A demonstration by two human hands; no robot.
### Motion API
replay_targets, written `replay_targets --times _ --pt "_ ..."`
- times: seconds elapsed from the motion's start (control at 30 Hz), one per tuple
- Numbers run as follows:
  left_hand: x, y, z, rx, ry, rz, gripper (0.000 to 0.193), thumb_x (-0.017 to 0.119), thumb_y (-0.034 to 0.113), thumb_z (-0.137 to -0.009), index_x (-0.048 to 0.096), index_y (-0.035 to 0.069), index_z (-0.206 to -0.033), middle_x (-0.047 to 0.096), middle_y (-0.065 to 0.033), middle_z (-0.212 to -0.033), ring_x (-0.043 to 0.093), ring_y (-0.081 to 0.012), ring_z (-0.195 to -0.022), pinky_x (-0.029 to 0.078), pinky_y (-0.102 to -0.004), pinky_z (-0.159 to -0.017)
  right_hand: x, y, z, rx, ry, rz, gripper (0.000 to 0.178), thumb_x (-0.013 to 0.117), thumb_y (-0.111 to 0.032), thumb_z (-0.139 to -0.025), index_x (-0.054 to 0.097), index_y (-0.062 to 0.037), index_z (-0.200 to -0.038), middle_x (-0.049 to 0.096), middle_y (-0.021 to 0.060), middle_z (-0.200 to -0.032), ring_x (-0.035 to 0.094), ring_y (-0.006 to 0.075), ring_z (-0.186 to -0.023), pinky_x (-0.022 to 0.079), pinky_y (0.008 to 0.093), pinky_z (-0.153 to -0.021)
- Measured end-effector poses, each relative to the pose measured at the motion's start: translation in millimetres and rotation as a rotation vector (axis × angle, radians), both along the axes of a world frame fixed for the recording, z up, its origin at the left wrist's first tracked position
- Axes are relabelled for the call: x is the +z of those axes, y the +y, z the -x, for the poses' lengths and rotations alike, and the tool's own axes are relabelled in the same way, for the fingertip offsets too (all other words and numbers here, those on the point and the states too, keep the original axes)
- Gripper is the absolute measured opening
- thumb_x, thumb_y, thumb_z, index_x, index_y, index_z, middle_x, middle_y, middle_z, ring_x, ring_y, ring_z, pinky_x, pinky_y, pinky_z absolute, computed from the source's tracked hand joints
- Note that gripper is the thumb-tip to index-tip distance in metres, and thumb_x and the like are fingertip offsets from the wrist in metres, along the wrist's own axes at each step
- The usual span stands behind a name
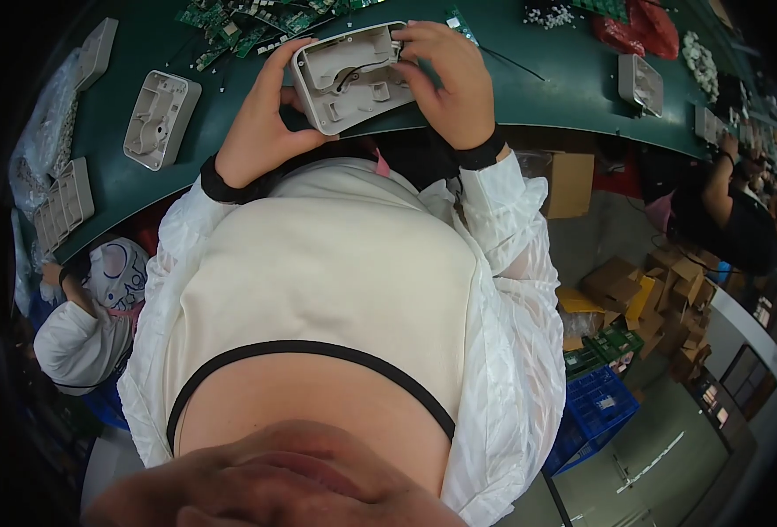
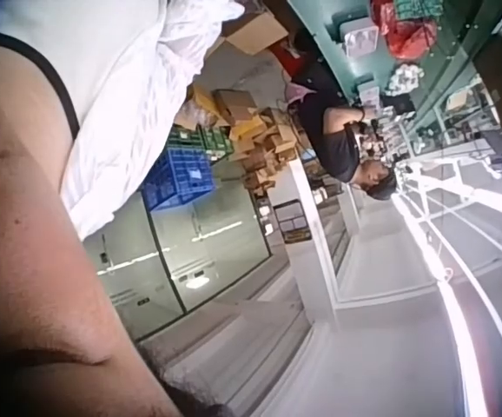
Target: Assembling electronic devices by installing PCBs into plastic housings and connecting internal wires.
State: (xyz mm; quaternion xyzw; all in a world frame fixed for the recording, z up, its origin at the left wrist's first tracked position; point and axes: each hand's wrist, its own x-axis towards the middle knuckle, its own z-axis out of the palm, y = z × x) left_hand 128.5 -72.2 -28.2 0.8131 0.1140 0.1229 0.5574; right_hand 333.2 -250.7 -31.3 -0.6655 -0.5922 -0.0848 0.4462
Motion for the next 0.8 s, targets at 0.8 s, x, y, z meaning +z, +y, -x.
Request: replay_targets --times 0.8 --pt "-13 -13 3 0.074 -0.082 0.066 0.097 0.086 0.006 -0.068 0.035 0.011 -0.151 0.046 -0.0158 -0.145 0.068 -0.0276 -0.106 0.059 -0.0330 -0.085 10 -25 56 0.253 0.381 0.215 0.016 0.081 -0.001 -0.081 0.073 -0.0012 -0.095 0.072 0.0092 -0.097 0.068 0.0250 -0.090 0.054 0.0347 -0.080"
